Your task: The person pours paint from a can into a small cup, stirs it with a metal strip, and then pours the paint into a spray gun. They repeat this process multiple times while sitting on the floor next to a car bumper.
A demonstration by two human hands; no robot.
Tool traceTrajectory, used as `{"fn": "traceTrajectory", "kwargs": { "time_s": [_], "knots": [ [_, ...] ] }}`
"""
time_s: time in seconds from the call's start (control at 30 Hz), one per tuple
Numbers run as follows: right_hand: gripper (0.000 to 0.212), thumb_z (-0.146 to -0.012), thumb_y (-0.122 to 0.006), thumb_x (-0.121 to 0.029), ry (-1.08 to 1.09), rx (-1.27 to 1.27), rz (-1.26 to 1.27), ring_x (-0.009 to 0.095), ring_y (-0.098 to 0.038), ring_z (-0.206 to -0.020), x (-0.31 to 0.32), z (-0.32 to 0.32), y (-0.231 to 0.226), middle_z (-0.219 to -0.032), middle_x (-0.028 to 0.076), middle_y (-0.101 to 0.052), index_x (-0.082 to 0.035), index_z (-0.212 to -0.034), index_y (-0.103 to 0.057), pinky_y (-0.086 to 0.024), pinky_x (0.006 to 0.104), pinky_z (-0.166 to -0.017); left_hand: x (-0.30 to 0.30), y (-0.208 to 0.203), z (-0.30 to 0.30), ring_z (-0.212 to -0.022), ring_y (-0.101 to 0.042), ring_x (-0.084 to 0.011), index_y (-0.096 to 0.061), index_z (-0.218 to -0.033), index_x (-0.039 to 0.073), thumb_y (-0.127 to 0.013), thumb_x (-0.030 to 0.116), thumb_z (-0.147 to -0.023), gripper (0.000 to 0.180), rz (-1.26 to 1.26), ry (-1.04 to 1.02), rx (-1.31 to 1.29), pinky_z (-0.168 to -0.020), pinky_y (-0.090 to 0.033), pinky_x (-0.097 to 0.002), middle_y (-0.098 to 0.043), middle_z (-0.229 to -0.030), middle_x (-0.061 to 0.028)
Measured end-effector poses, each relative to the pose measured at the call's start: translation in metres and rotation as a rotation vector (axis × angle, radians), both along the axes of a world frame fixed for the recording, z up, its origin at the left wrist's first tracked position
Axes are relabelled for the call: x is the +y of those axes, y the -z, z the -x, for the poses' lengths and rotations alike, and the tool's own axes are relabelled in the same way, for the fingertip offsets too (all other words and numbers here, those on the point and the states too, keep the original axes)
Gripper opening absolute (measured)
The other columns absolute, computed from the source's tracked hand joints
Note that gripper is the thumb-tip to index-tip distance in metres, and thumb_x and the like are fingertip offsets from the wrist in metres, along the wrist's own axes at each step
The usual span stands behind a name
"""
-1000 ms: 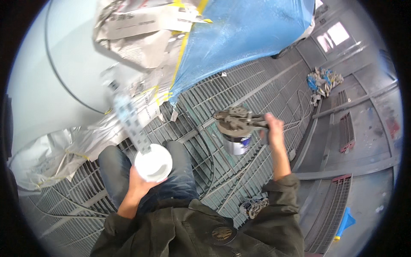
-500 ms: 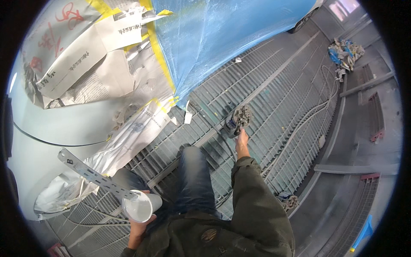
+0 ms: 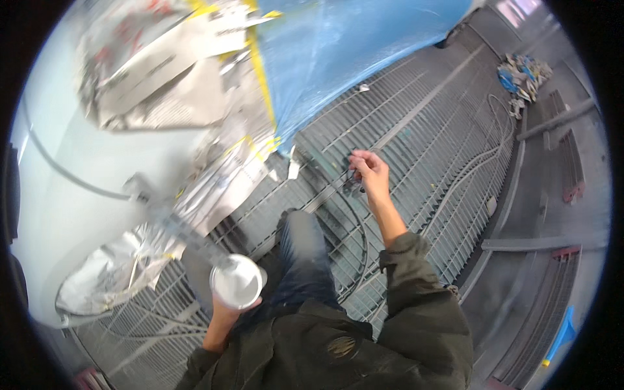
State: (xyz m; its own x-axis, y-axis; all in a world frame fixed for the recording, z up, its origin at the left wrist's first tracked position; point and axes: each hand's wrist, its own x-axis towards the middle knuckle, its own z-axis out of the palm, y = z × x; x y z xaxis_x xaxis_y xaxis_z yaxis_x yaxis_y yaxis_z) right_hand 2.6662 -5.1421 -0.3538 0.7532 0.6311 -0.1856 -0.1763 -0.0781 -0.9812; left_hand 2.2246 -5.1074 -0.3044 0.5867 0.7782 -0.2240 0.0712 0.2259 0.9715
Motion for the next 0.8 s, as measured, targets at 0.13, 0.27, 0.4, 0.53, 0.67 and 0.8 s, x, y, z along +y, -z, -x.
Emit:
{"fn": "traceTrajectory", "kwargs": {
  "time_s": [0.13, 0.27, 0.4, 0.53, 0.67, 0.8],
  "knots": [
    [0.037, -0.089, -0.078, -0.015, -0.757, -0.183, -0.141, 0.007, -0.062, -0.077, 0.021, 0.109, -0.16, -0.103, 0.002, -0.072, -0.001, -0.122, -0.068, -0.049, 0.0243, -0.066, 0.021, 0.001, -0.01, -0.122, -0.061, -0.0193, -0.051, -0.138, 0.002, -0.099, 0.008, -0.058, 0.094, -0.003, 0.098, -0.087, -0.104, -0.05, -0.0386, -0.063, -0.131, -0.0097],
    [0.04, -0.082, -0.084, -0.022, -1.136, -0.586, -0.082, 0.016, -0.061, -0.067, 0.049, 0.179, -0.228, -0.091, 0.007, -0.07, -0.005, -0.115, -0.067, -0.049, 0.0321, -0.058, 0.023, -0.018, -0.012, -0.12, -0.06, -0.0173, -0.052, -0.138, 0.003, -0.094, 0.012, -0.064, 0.085, -0.057, 0.141, -0.114, -0.106, -0.045, -0.0348, -0.063, -0.129, -0.0062],
    [0.022, -0.088, -0.075, -0.019, -1.23, -0.935, -0.215, 0.03, -0.06, -0.058, 0.069, 0.199, -0.223, -0.066, 0.012, -0.059, -0.002, -0.092, -0.061, -0.044, 0.041, -0.056, 0.02, -0.019, -0.004, -0.118, -0.06, -0.0165, -0.053, -0.137, 0.003, -0.095, 0.013, -0.066, 0.083, -0.079, 0.146, -0.19, -0.105, -0.046, -0.0347, -0.064, -0.127, -0.0061],
    [0.016, -0.091, -0.071, -0.016, -1.114, -0.971, -0.214, 0.031, -0.062, -0.056, 0.061, 0.213, -0.257, -0.065, 0.013, -0.06, -0.003, -0.09, -0.062, -0.045, 0.0395, -0.053, 0.009, -0.014, 0.004, -0.119, -0.06, -0.0173, -0.053, -0.139, 0.002, -0.095, 0.014, -0.066, 0.085, -0.069, 0.036, -0.218, -0.105, -0.045, -0.0351, -0.064, -0.128, -0.0079],
    [0.018, -0.091, -0.07, -0.018, -1.166, -1.192, -0.173, 0.033, -0.061, -0.053, 0.037, 0.21, -0.246, -0.065, 0.012, -0.061, -0.001, -0.095, -0.067, -0.05, 0.0398, -0.053, 0.013, -0.017, 0.006, -0.12, -0.061, -0.0185, -0.053, -0.139, 0.002, -0.095, 0.016, -0.067, 0.085, -0.113, -0.033, -0.157, -0.105, -0.046, -0.0354, -0.064, -0.129, -0.0091],
    [0.021, -0.092, -0.066, -0.016, -1.258, -1.016, -0.012, 0.031, -0.068, -0.082, 0.011, 0.234, -0.259, -0.104, 0.016, -0.071, -0.001, -0.106, -0.071, -0.054, 0.0398, -0.073, 0.015, -0.013, 0.004, -0.121, -0.061, -0.0196, -0.054, -0.138, 0.003, -0.095, 0.014, -0.066, 0.083, -0.115, -0.088, -0.154, -0.105, -0.047, -0.0353, -0.065, -0.129, -0.0097]
  ]
}}
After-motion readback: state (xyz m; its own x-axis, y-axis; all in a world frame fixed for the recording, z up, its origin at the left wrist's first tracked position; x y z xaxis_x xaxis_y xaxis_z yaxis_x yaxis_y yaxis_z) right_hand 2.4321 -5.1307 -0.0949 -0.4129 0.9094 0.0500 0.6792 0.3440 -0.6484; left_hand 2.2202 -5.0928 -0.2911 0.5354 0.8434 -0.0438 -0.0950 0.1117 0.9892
